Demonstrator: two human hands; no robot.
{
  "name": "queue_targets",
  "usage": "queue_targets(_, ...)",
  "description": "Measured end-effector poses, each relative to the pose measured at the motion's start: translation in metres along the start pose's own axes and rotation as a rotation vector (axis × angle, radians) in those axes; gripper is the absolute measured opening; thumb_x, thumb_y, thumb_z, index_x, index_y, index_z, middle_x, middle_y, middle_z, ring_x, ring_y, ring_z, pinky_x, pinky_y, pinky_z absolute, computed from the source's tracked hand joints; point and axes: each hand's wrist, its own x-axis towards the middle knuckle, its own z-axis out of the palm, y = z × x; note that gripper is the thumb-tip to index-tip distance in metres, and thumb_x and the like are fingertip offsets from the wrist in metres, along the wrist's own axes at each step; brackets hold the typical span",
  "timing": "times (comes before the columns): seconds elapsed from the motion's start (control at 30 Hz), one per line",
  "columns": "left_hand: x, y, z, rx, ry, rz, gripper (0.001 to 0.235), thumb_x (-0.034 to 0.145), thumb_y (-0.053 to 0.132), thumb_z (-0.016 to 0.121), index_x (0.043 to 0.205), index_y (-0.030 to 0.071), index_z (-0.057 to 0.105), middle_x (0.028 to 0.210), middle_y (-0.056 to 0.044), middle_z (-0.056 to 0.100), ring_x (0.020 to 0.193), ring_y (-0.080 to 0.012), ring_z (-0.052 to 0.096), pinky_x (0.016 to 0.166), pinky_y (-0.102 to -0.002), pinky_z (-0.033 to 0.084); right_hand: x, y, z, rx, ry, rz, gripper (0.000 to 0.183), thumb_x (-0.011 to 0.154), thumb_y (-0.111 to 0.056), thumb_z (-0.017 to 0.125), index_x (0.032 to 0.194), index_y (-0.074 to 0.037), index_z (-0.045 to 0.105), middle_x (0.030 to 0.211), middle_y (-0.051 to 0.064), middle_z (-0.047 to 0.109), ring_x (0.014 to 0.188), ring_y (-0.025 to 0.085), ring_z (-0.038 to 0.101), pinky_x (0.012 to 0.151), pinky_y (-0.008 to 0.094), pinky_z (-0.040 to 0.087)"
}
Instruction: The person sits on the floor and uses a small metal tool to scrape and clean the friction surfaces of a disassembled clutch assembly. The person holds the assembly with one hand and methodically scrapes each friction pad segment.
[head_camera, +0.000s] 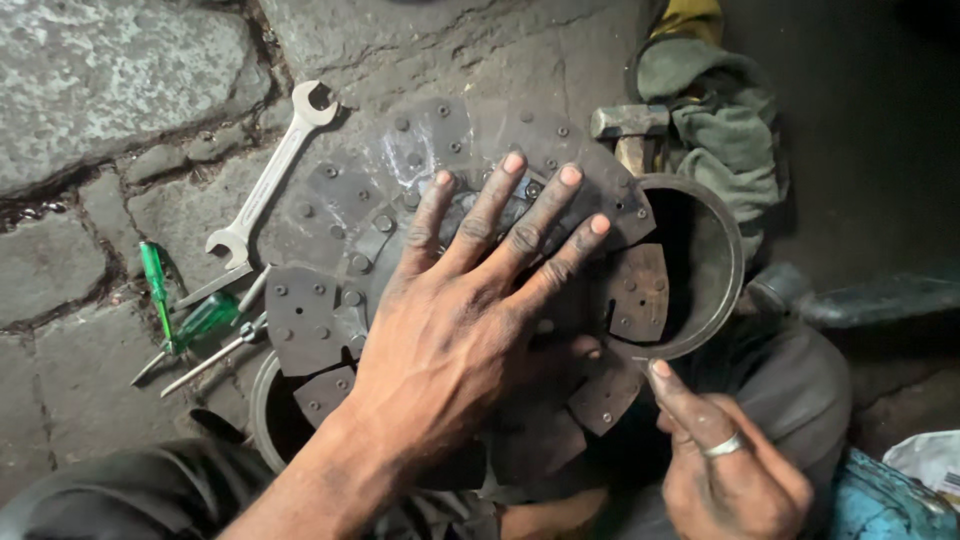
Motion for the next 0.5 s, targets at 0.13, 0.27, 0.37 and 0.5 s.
queue_targets(0.13, 0.003, -0.001, -0.006, 0.013, 0.015, 0.015, 0.079, 0.093, 0.062, 0.056, 0.16, 0.026, 0.034, 0.169, -0.003, 0.026, 0.158, -0.0291, 0.018, 0.128, -0.055, 0.007, 0.007, -0.007, 0.001, -0.087, 0.033, -0.094, 0.036, 0.087, 0.015, 0.065, 0.114, -0.006, 0.077, 0.075, 0.009, 0.067, 0.07, 0.013, 0.07, 0.071, 0.025, 0.058)
queue_targets(0.27, -0.003, -0.001, -0.002, 0.033, 0.016, 0.029, 0.079, 0.095, 0.061, 0.057, 0.161, 0.025, 0.034, 0.17, -0.004, 0.026, 0.159, -0.0296, 0.019, 0.129, -0.055, 0.007, 0.004, -0.01, -0.006, -0.131, 0.04, -0.203, 0.035, 0.085, 0.01, 0.072, 0.117, -0.005, 0.075, 0.084, 0.012, 0.07, 0.076, 0.014, 0.072, 0.071, 0.027, 0.057)
queue_targets(0.37, -0.001, -0.003, -0.005, 0.04, 0.053, 0.034, 0.078, 0.095, 0.062, 0.056, 0.161, 0.026, 0.035, 0.17, -0.004, 0.027, 0.159, -0.0293, 0.019, 0.129, -0.055, 0.007, 0.011, -0.014, -0.006, -0.135, 0.019, -0.255, 0.036, 0.085, 0.008, 0.074, 0.117, -0.006, 0.075, 0.09, 0.012, 0.074, 0.081, 0.016, 0.075, 0.071, 0.027, 0.059)
queue_targets(0.5, -0.005, -0.002, -0.001, 0.007, 0.053, 0.041, 0.08, 0.093, 0.062, 0.058, 0.16, 0.024, 0.035, 0.169, -0.005, 0.027, 0.158, -0.0302, 0.018, 0.128, -0.056, 0.006, 0.011, -0.01, -0.005, -0.168, 0.044, -0.364, 0.035, 0.086, 0.009, 0.074, 0.118, -0.004, 0.074, 0.093, 0.015, 0.074, 0.081, 0.021, 0.074, 0.073, 0.031, 0.058)
